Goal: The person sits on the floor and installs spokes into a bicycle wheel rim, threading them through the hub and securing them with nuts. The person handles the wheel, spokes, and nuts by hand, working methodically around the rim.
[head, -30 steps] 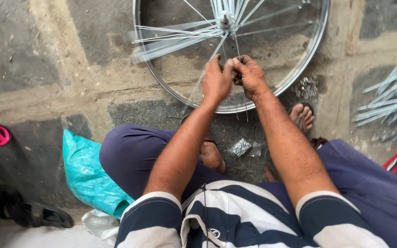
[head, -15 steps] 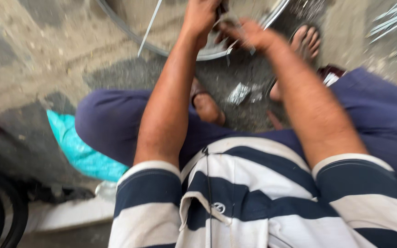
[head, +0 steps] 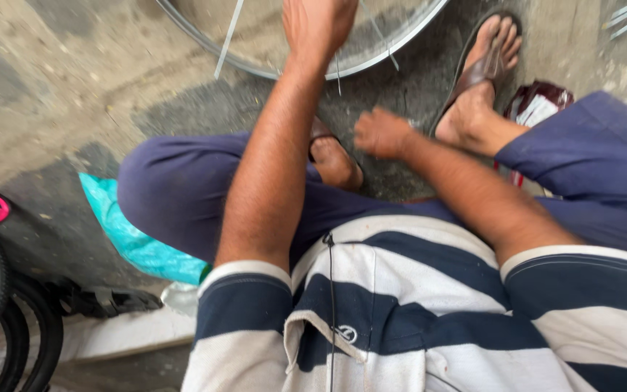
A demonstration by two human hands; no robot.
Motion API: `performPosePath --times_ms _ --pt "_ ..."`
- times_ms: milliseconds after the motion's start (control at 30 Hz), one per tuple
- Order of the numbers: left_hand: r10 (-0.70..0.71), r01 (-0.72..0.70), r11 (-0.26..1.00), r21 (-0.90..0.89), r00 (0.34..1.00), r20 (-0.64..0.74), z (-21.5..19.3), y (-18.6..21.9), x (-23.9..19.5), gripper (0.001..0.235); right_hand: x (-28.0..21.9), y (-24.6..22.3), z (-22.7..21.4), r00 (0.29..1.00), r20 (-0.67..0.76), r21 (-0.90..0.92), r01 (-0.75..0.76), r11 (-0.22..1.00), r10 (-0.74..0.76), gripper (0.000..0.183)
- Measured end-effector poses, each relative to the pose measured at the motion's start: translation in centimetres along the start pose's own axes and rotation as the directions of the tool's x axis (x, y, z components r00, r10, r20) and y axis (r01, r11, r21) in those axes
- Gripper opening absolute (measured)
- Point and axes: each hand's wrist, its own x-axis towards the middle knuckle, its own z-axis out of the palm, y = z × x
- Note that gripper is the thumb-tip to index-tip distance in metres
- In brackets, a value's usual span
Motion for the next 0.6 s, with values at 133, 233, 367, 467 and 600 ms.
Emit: performPosePath --times_ms 133,233,367,467,600 --pt "-0.050 0.054 0.998 -0.034 0.995 0.086 -3.3 3.4 -0.2 0.061 -0.2 -0.4 2.1 0.991 0.102 -0.133 0.098 0.986 -0.084 0.016" --pt "-0.094 0.104 0.993 -0.058 0.982 0.161 -3.7 4.1 -0.3 0.066 -0.3 0.7 1.7 0.991 0.071 0.099 -0.117 0.988 0.111 0.013" --pt "-0.029 0.062 0.991 -0.118 0.964 0.264 -3.4 4.6 0.0 0.072 -0.6 2.6 -1.1 0.919 0.175 0.304 -0.391 0.869 0.353 0.014" --pt "-0.066 0.088 0.993 -0.073 0.962 0.265 -3.6 4.9 -0.5 0.069 -1.2 3.1 -3.8 0.865 0.323 0.288 -0.477 0.831 0.384 0.023" --pt "-0.019 0.032 0.997 -0.063 0.978 0.206 -4.0 4.9 -0.6 0.064 -0.8 2.8 -6.4 0.848 0.329 0.331 -0.515 0.791 0.415 0.027"
